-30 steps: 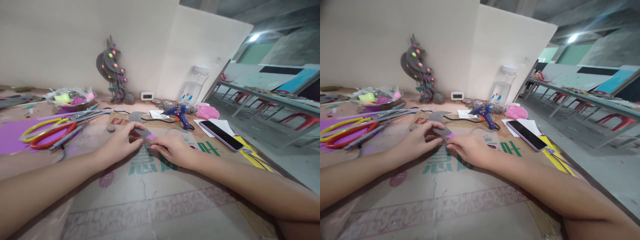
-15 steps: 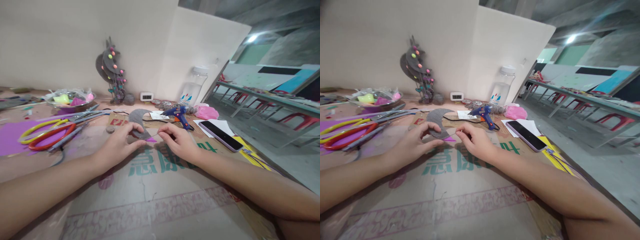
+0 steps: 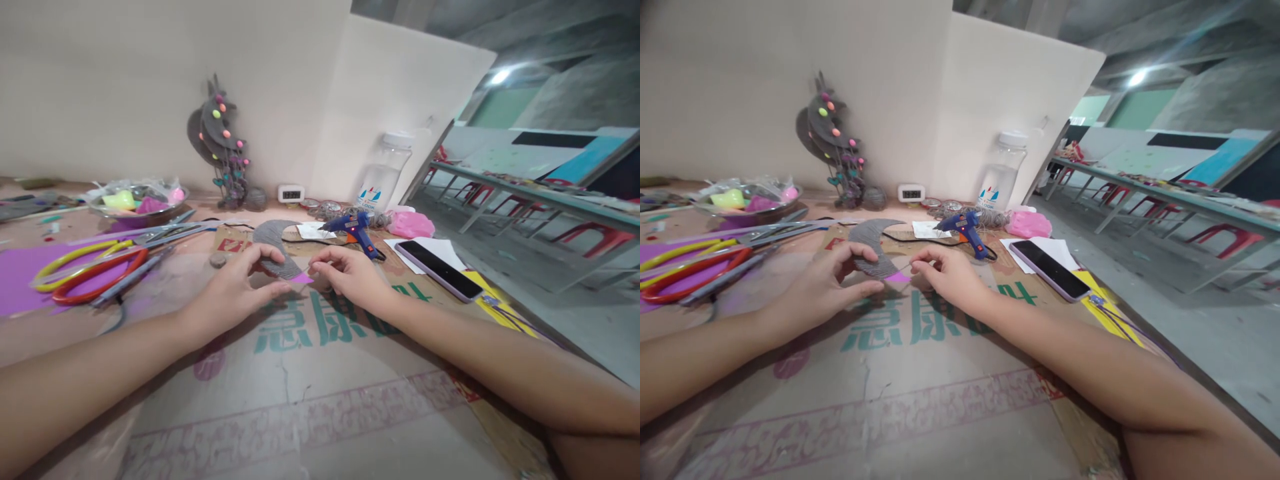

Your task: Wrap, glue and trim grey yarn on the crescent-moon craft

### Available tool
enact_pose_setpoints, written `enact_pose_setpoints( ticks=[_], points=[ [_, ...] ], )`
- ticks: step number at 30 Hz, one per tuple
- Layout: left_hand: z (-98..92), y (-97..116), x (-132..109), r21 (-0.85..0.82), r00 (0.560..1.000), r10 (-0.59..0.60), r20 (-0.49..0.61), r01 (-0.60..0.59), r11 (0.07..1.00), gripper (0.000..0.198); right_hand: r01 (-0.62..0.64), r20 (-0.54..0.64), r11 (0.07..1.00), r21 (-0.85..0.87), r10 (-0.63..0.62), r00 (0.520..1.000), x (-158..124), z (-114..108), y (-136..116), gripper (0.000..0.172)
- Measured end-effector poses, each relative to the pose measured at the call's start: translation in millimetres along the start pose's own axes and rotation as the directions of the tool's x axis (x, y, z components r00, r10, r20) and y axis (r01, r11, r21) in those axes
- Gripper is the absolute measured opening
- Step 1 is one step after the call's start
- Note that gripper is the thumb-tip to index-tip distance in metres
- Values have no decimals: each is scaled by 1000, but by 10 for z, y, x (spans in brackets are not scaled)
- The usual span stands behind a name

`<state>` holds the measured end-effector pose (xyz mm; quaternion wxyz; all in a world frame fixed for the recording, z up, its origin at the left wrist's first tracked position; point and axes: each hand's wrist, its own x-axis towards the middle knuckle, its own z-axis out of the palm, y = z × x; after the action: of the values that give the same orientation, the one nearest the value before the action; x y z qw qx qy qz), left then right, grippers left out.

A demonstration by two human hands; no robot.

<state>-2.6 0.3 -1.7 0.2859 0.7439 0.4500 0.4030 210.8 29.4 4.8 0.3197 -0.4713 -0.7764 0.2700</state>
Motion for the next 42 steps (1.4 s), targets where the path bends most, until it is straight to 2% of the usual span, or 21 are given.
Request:
enact_pose_setpoints(
  ticks=[3,7,11,16,19,21,25,28,32,34,38,42],
  points=[
    [4,10,-5,50,1000,4,9,-5,999,31,11,7,1000,-8,-11,1000,8,-2,24,19],
    [-10,44,-18,-14,999,11,49,-11,1000,17,33,10,998,-48,-33,999,17,-4,50,20],
    [-34,30,-3,-4,998,47,37,-47,999,18,33,10,997,-70,-33,999,28,-17,62,21],
    [-47,-6,21,16,998,65,7,-65,998,21,84,-78,988,127,-74,994,0,-56,11,32],
    [-53,5,13,42,997,83,0,-83,996,23,38,20,976,215,-43,999,-56,-58,-78,29],
    [-57,17,1,52,995,98,-1,-98,994,24,14,107,988,155,-31,994,-90,-43,-129,31],
    [-61,22,-15,32,991,133,7,-133,991,27,161,161,987,-16,-157,975,-104,-8,-146,36],
    [-56,14,-17,23,989,146,19,-147,989,27,264,199,965,-6,-257,946,-71,-1,-114,37],
    [-33,13,-22,6,984,153,94,-155,988,19,316,174,948,42,-318,932,-17,10,-111,27],
    [-21,21,-27,9,975,171,143,-174,985,18,270,175,960,76,-279,944,-5,29,-128,24],
    [-24,34,-37,37,962,189,198,-200,979,23,72,222,976,207,-119,968,-20,66,-155,22],
    [-51,26,-32,46,984,150,100,-155,987,27,-27,175,952,305,-29,984,-43,65,-142,23]
  ],
)
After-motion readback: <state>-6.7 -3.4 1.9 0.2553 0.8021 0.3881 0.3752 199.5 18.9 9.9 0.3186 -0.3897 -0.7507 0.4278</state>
